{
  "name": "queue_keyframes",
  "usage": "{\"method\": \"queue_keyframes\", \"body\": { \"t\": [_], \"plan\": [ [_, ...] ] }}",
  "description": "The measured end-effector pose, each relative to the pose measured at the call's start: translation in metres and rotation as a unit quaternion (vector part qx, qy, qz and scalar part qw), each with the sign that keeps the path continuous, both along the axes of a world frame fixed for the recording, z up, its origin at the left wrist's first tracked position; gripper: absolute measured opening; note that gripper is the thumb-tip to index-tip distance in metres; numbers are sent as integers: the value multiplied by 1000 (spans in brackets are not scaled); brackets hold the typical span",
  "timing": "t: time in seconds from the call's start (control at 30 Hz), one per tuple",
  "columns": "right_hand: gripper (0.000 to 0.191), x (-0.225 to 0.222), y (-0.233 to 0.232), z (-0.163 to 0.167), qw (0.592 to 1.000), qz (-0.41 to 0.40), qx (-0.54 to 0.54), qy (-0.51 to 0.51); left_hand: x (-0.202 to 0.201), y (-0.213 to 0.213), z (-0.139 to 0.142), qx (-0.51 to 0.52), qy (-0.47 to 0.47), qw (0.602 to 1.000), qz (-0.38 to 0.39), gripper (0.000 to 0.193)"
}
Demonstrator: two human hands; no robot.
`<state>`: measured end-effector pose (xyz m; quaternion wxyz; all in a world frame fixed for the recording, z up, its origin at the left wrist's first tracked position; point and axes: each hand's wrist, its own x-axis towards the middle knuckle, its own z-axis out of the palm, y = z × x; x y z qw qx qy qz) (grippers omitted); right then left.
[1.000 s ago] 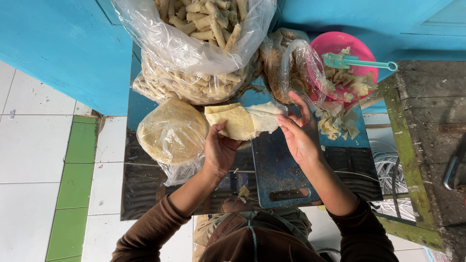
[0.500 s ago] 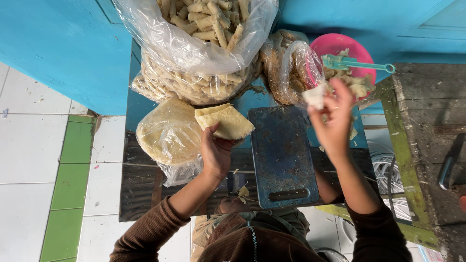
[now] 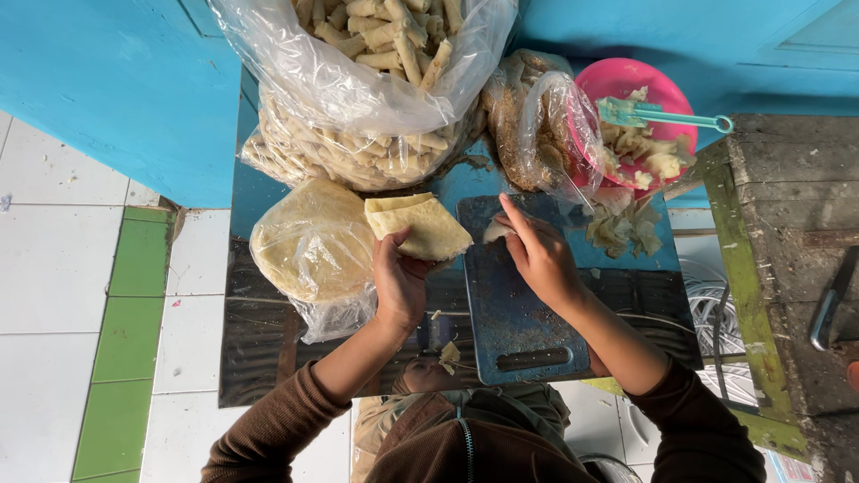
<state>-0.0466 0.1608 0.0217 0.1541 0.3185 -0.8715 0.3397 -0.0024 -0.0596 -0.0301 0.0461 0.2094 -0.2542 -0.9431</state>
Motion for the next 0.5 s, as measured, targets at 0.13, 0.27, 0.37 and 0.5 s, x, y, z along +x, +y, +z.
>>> {"method": "queue_keyframes", "body": {
  "t": [0.13,0.27,0.37,0.5],
  "plan": [
    [40,-12,18,-10,952,-64,-168,-248,-2,0,-13,7,-6,1000,9,35],
    [28,-42,52,-1,623,-115,-543,-551,-1,1,-12,-3,7,1000,6,35],
    [20,-48,61,6,631,-126,-575,-506,0,3,-2,-2,3,1000,-3,34],
    [20,-27,41,2,922,-205,-228,-237,2,4,9,-8,1,1000,1,32]
  ]
}}
